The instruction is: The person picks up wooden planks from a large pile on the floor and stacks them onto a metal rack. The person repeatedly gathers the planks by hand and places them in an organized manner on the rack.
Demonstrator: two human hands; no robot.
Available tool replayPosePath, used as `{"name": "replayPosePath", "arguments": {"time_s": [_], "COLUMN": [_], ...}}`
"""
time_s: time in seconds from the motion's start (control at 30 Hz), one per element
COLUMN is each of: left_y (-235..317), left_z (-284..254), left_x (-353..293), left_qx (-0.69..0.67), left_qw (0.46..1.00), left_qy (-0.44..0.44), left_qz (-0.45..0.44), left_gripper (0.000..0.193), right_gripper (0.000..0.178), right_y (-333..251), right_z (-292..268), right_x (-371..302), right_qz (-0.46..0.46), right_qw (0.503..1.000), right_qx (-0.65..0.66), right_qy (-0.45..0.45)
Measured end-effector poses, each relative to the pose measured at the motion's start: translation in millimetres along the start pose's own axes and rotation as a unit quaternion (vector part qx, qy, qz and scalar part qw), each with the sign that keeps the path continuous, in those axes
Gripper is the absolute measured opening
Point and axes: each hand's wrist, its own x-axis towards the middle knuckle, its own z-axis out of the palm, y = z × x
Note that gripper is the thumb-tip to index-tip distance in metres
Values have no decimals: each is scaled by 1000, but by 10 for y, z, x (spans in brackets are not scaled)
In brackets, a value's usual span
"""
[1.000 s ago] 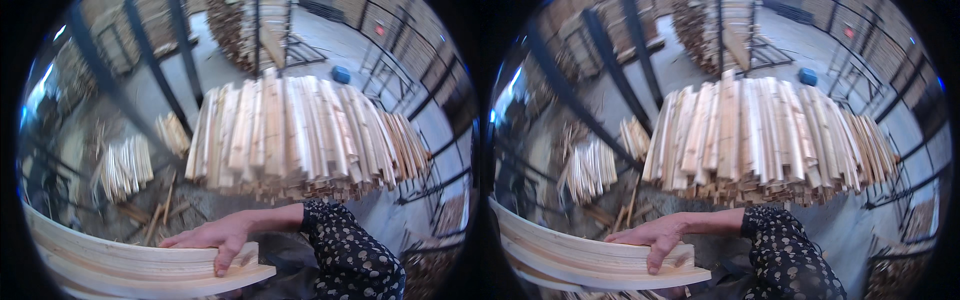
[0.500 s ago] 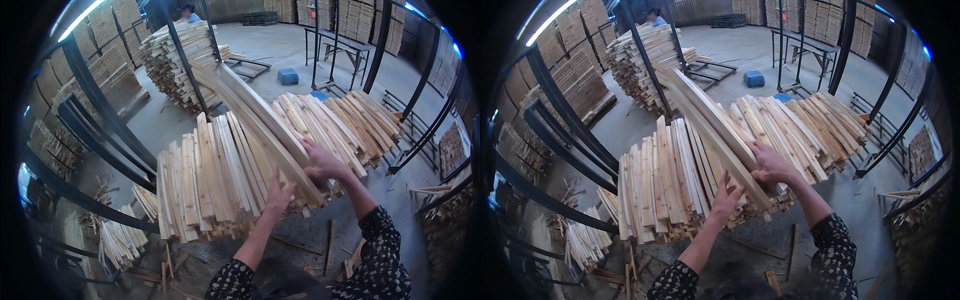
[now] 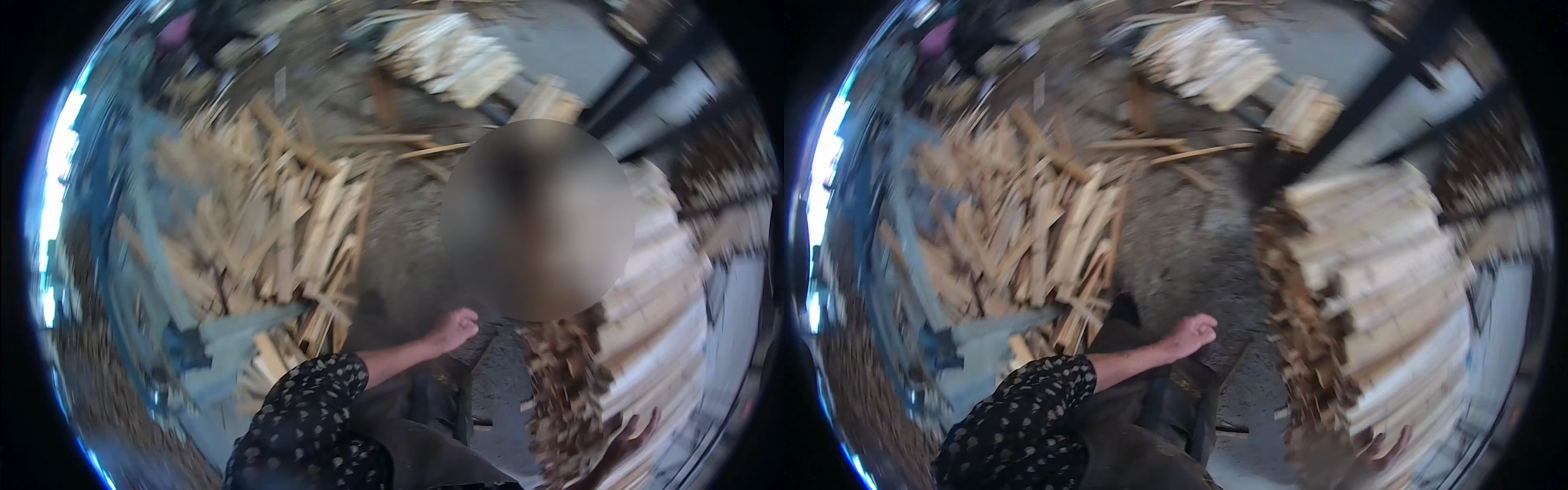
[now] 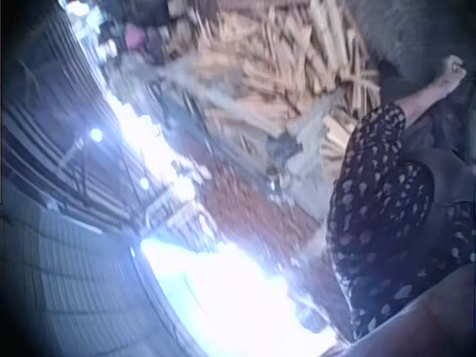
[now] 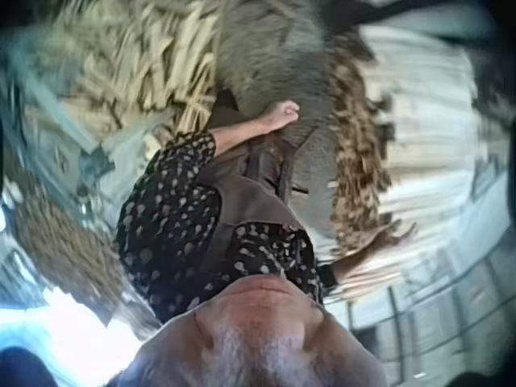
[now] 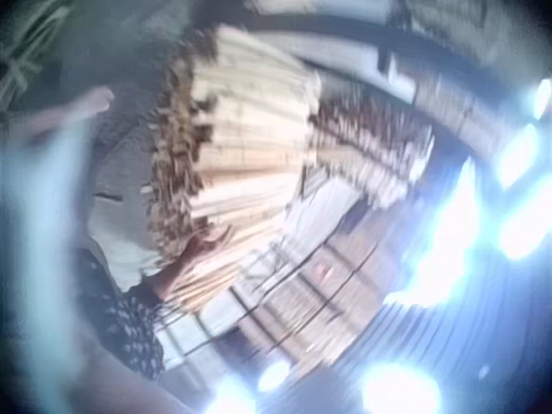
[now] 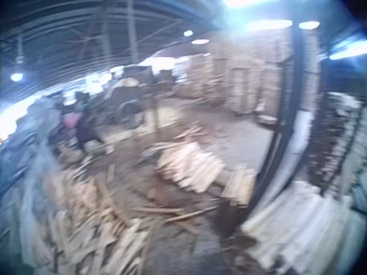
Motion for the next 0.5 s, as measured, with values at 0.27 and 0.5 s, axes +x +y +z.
{"name": "replayPosePath", "arguments": {"time_s": [0.27, 0.5], "left_y": [-1554, -2239], "left_z": [-2421, -4497], "left_x": [-113, -802], "left_qx": [-19, -67], "left_qw": [884, 699], "left_qy": [459, 704], "left_qz": [-84, -102], "left_gripper": [29, 25], "right_gripper": [48, 45], "right_y": [-4044, -5843], "right_z": [2806, 3995], "right_x": [-615, -1673], "right_qz": [-283, -389], "right_qw": [639, 466], "right_qx": [325, 337], "right_qy": [-637, -720]}}
